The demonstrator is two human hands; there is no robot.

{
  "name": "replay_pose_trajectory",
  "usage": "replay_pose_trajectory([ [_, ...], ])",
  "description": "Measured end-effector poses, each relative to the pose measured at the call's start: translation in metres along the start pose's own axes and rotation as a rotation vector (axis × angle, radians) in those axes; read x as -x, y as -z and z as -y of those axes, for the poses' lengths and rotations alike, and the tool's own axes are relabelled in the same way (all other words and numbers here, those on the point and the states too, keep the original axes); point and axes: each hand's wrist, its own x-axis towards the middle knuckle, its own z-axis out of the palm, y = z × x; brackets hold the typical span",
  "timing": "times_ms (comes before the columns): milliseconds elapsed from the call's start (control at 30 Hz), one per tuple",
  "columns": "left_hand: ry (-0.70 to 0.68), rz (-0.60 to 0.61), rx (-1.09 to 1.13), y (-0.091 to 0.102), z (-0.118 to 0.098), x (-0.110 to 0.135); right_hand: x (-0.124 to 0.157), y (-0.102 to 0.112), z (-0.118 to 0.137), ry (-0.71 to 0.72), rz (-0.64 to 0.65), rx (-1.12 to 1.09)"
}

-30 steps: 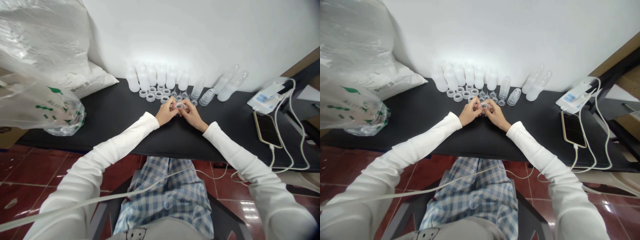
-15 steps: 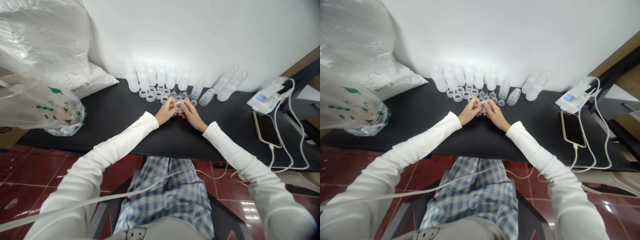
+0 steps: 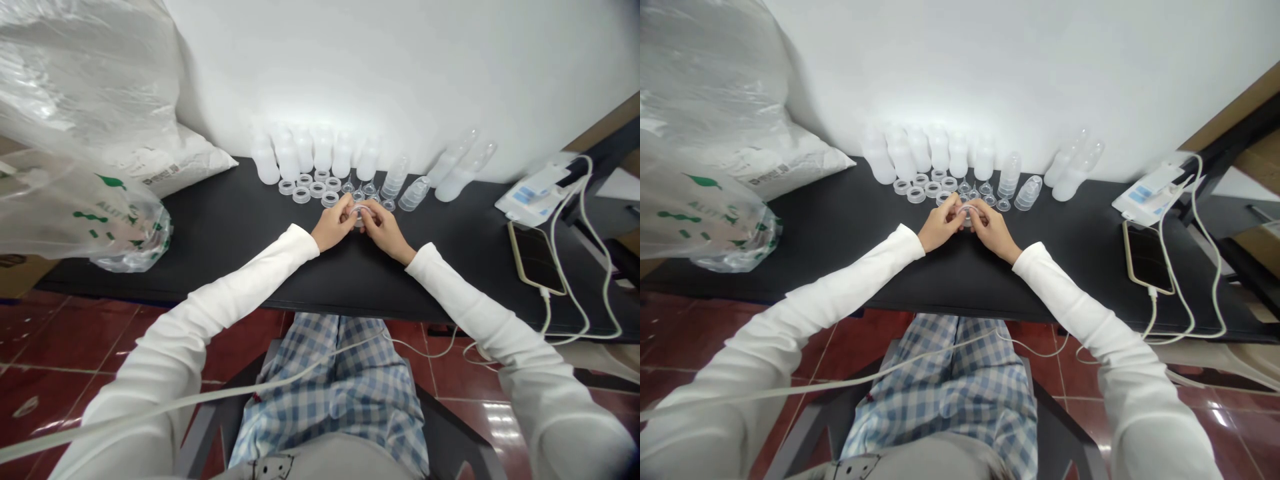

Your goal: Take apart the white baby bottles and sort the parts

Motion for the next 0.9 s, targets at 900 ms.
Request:
replay_pose_trajectory([
  [900, -0.056, -0.077, -0.046, 0.0059, 0.0038, -0.0050, -0.0031, 0.0016, -0.0025, -0.114, 0.018, -0.253],
])
